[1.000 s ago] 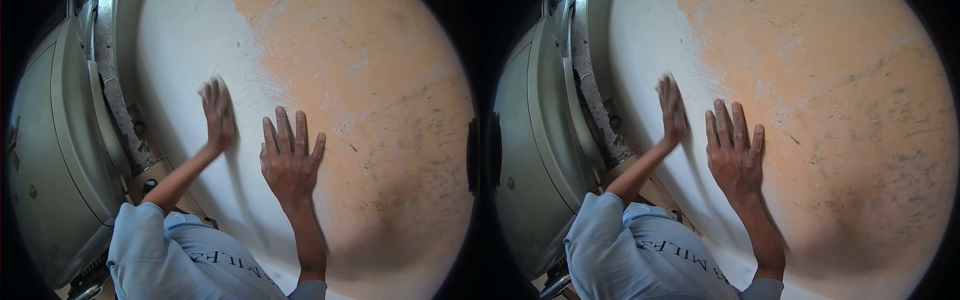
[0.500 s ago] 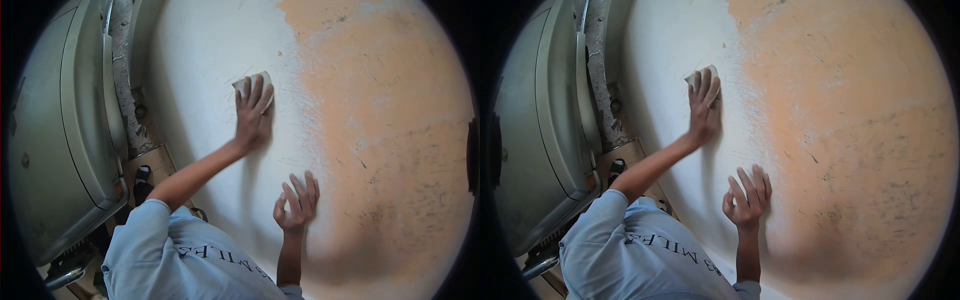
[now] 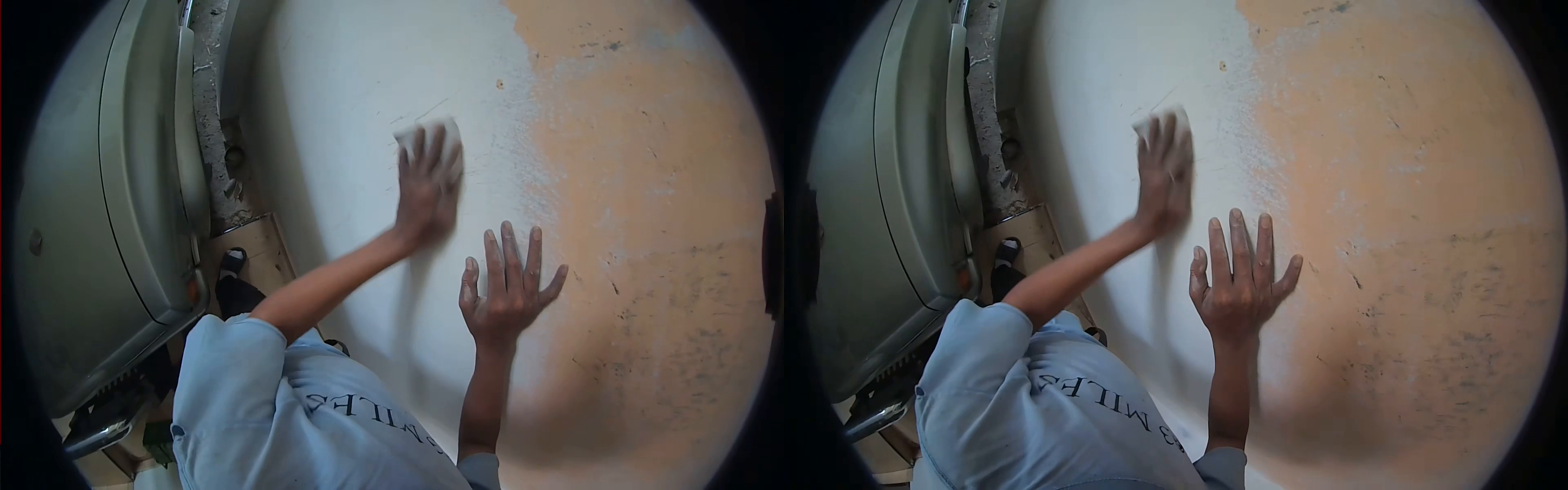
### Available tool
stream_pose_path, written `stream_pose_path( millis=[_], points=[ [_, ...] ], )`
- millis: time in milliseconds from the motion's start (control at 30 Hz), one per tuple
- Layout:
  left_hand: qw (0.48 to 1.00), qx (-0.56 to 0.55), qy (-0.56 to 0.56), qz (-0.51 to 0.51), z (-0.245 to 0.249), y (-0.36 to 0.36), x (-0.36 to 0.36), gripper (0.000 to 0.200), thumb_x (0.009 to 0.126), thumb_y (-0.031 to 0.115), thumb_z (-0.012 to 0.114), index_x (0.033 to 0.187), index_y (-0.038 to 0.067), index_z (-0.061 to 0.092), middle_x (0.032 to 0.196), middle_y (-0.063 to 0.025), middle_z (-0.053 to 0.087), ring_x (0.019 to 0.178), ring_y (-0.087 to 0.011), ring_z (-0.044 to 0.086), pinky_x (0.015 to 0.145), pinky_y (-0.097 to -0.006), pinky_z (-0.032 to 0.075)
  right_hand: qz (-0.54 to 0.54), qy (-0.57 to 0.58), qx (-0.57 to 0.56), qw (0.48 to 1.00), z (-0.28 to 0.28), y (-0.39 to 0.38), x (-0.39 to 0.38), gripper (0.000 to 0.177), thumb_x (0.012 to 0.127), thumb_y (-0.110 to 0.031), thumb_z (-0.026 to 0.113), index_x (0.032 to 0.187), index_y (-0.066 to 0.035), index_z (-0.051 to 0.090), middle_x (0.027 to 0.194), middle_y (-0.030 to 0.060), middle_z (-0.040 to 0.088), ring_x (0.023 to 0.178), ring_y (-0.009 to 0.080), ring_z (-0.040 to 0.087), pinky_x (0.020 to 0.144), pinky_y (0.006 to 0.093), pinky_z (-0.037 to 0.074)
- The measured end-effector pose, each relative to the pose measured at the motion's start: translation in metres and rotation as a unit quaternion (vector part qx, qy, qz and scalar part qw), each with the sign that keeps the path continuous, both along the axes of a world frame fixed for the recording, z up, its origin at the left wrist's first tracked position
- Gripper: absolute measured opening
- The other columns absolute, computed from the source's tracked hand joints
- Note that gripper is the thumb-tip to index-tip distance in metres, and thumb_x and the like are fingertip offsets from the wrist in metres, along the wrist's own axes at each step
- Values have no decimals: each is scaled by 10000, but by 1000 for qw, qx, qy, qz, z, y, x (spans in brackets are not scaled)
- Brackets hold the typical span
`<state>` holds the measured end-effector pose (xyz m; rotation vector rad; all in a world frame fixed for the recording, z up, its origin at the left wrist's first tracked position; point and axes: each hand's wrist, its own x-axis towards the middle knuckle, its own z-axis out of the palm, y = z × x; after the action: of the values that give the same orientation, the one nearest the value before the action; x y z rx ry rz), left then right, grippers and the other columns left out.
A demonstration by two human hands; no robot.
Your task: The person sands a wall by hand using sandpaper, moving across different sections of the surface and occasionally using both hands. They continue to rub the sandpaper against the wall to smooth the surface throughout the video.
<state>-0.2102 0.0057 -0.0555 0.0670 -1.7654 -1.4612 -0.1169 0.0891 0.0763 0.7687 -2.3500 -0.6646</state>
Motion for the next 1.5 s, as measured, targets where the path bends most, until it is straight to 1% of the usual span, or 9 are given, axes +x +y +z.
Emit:
stream_pose_path(
  millis=[133,267,333,533,767,867,1000,1267,1500],
  points=[
    [959,-189,73,-198,-34,36,67,552,728,260,583,1262,188,465,1443,-87,229,1349,-367,58,1040,-579,-12,30,12,-30,999,-1,1,-1,243,815,-279,543,1017,-165,617,1112,13,607,1168,246,477,1056,514,61],
    [986,-144,67,-59,-21,-22,-14,479,814,193,489,1279,98,423,1421,-144,250,1320,-394,149,1043,-572,64,65,22,-51,996,-4,3,-3,200,823,-248,522,953,-129,618,1010,18,651,1117,253,524,1055,498,104],
    [997,55,44,2,11,-62,-57,479,827,123,465,1295,52,393,1423,-179,227,1313,-409,155,1028,-560,122,63,31,-48,996,-5,3,-3,195,824,-240,520,953,-128,614,1002,14,653,1116,249,525,1054,497,108],
    [993,-83,52,-62,-24,33,26,484,828,167,503,1298,93,414,1448,-145,185,1344,-371,80,1043,-562,34,68,35,-63,995,-5,1,-3,172,820,-223,530,942,-123,600,974,18,658,1098,245,538,1052,493,122],
    [994,89,63,-27,57,-74,-70,519,794,133,513,1300,94,405,1441,-161,187,1338,-389,62,1045,-561,48,90,-6,-68,994,-4,8,3,116,810,-167,523,905,-117,568,941,26,663,1074,248,554,1048,496,142],
    [998,-28,51,13,46,-36,-41,477,823,173,507,1290,122,431,1433,-138,234,1344,-350,110,1063,-509,60,93,-2,-66,993,-3,7,2,123,812,-167,515,915,-109,549,942,41,660,1064,261,558,1042,500,161],
    [960,-120,57,-246,9,5,44,545,782,184,541,1308,143,407,1437,-138,223,1347,-367,72,1050,-551,-1,149,-15,-104,983,0,12,3,167,816,-168,505,963,-89,498,973,76,645,1061,309,549,1026,511,206],
    [996,82,47,9,54,-92,-93,474,847,77,430,1318,62,378,1441,-141,208,1339,-347,124,1065,-492,77,145,-3,-96,985,-1,14,4,286,813,-110,491,1092,-69,437,1027,114,622,1092,360,520,1007,503,253],
    [978,-157,25,-132,5,-13,1,497,844,179,482,1327,117,385,1457,-138,160,1347,-375,38,1056,-527,2,127,23,-100,987,-1,8,2,152,805,-151,511,951,-118,488,964,44,649,1063,288,547,992,449,262]
  ],
)
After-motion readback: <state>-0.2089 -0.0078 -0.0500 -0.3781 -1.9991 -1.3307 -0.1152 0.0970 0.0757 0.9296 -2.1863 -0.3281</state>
